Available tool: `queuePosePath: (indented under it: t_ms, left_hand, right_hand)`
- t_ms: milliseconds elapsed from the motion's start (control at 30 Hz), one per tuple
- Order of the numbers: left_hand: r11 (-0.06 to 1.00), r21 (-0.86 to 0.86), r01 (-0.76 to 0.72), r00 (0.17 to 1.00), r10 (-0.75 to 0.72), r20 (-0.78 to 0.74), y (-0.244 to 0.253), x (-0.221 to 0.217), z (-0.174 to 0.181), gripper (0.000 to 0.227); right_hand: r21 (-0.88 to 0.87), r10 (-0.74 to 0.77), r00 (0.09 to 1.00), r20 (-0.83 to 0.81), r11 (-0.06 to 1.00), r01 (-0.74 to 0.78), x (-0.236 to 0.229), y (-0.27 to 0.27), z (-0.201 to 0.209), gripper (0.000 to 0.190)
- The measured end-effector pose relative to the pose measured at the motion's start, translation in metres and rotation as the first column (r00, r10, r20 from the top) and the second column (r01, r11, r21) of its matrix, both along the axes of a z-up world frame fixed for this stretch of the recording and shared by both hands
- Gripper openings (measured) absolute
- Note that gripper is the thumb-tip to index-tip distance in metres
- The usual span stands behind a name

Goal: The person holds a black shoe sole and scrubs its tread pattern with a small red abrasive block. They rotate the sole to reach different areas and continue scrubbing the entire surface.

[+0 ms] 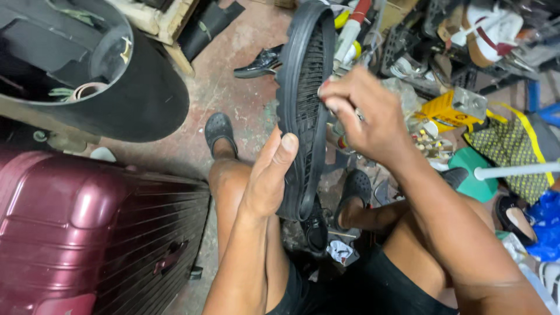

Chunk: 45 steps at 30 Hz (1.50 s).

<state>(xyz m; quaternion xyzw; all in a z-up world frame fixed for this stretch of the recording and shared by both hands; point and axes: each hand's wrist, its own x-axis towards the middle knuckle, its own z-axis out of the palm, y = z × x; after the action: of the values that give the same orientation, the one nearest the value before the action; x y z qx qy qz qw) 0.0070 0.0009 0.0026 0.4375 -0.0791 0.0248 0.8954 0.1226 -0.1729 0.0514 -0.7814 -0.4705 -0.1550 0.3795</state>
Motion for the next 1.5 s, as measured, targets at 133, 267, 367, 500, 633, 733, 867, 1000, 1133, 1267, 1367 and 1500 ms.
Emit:
queuePosePath:
  t_ms: [133, 267, 367, 500, 633, 733, 867, 1000, 1133, 1267, 1367, 1500]
  left_hand:
    - [0.998, -0.016, -0.065, 0.997, 0.065, -0.050, 0.000, -0.001, -0.002, 0.063]
    - [1.000, 0.007, -0.028, 0.996, 0.029, -0.089, 0.003, 0.000, 0.000, 0.062]
    - [0.999, 0.020, -0.036, 0.994, 0.038, -0.100, -0.005, -0.001, 0.001, 0.063]
    - [0.993, -0.117, -0.023, 0.997, 0.014, -0.073, -0.003, 0.001, 0.006, 0.064]
    - [0.995, -0.076, -0.066, 0.989, 0.055, -0.134, 0.002, 0.002, 0.006, 0.063]
    - [0.997, -0.023, -0.078, 0.992, 0.075, -0.098, -0.001, -0.001, 0.002, 0.059]
    - [0.992, -0.078, -0.100, 0.989, 0.091, -0.116, 0.002, 0.000, 0.001, 0.056]
    - [0.991, -0.083, -0.108, 0.987, 0.097, -0.125, 0.008, 0.000, -0.002, 0.055]
    - [0.992, -0.012, -0.129, 0.986, 0.128, -0.103, 0.003, -0.002, -0.003, 0.054]
    - [0.982, -0.027, -0.186, 0.978, 0.183, -0.099, 0.006, 0.004, -0.002, 0.054]
    - [0.966, 0.025, -0.257, 0.957, 0.258, -0.129, 0.014, 0.004, -0.006, 0.055]
    - [0.974, 0.055, -0.220, 0.965, 0.225, -0.131, 0.015, 0.003, -0.010, 0.055]
  right_hand:
    - [-0.054, 0.056, 0.989, -0.136, 0.996, -0.064, -0.015, -0.009, -0.014, 0.008]
    - [0.076, 0.021, 0.928, -0.371, 0.997, 0.008, -0.003, -0.011, -0.016, 0.009]
    - [0.111, 0.012, 0.927, -0.374, 0.993, 0.032, -0.001, -0.011, -0.019, 0.009]
    - [0.060, 0.029, 0.919, -0.394, 0.998, -0.006, -0.010, -0.008, -0.021, 0.007]
    - [0.052, 0.140, 0.907, -0.396, 0.990, -0.130, -0.011, -0.010, -0.021, 0.008]
    - [0.075, 0.061, 0.839, -0.540, 0.997, -0.025, -0.014, -0.009, -0.024, 0.009]
    - [0.028, 0.067, 0.901, -0.429, 0.998, -0.062, -0.021, -0.006, -0.022, 0.009]
    - [-0.028, 0.143, 0.877, -0.459, 0.984, -0.175, -0.021, -0.006, -0.024, 0.008]
    - [0.065, 0.059, 0.874, -0.482, 0.997, -0.032, -0.012, -0.003, -0.031, 0.009]
    - [0.008, 0.142, 0.919, -0.367, 0.989, -0.150, -0.015, 0.000, -0.028, 0.010]
    - [-0.049, 0.205, 0.897, -0.391, 0.969, -0.243, -0.022, -0.002, -0.025, 0.009]
    - [-0.042, 0.048, 0.907, -0.418, 0.996, -0.072, -0.019, -0.005, -0.028, 0.008]
